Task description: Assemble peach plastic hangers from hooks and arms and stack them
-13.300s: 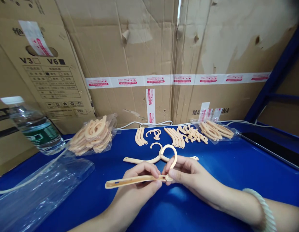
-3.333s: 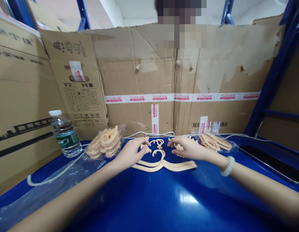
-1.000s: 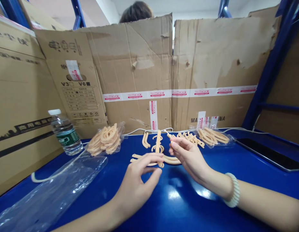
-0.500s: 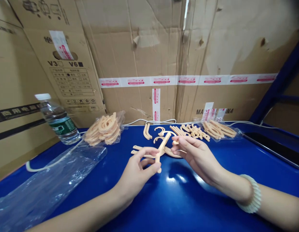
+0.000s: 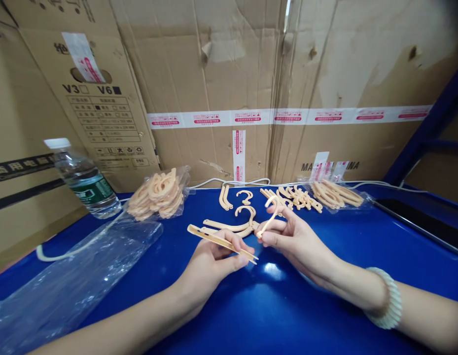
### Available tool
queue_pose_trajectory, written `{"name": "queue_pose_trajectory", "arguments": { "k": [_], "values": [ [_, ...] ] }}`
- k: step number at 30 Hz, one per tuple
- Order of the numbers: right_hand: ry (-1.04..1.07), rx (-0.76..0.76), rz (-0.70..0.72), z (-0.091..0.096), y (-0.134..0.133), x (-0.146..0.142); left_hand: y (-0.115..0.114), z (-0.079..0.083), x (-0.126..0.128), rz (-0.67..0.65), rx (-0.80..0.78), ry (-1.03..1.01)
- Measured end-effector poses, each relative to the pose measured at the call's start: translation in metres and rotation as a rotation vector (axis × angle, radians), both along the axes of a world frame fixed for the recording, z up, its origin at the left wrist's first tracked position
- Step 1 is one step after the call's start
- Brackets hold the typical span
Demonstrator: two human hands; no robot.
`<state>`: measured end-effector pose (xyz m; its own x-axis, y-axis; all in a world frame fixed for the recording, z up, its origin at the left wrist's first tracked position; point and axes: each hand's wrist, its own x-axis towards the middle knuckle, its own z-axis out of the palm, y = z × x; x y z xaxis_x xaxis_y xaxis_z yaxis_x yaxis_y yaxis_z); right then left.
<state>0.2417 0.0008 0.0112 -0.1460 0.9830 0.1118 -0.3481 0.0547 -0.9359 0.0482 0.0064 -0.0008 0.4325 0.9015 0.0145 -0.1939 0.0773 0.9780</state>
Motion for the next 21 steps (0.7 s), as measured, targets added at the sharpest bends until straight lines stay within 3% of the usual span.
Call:
{"name": "queue_pose_trajectory", "arguments": {
  "k": [5,8,12,21],
  "values": [
    [-0.076,0.028,0.083,-0.001,0.002,0.001,0.003,-0.001,-0.002,0.119,0.152,0.086],
    [-0.074,-0.037,0.151,0.002,0.0,0.0,0.001,0.002,-0.001,0.168,0.236,0.125],
    [-0.067,-0.13,0.263,0.005,-0.003,0.001,-0.001,0.007,0.001,0.148,0.279,0.147],
    [-0.094,-0.173,0.273,0.005,-0.002,0.003,-0.002,0.009,-0.004,0.118,0.45,0.25]
  ]
}}
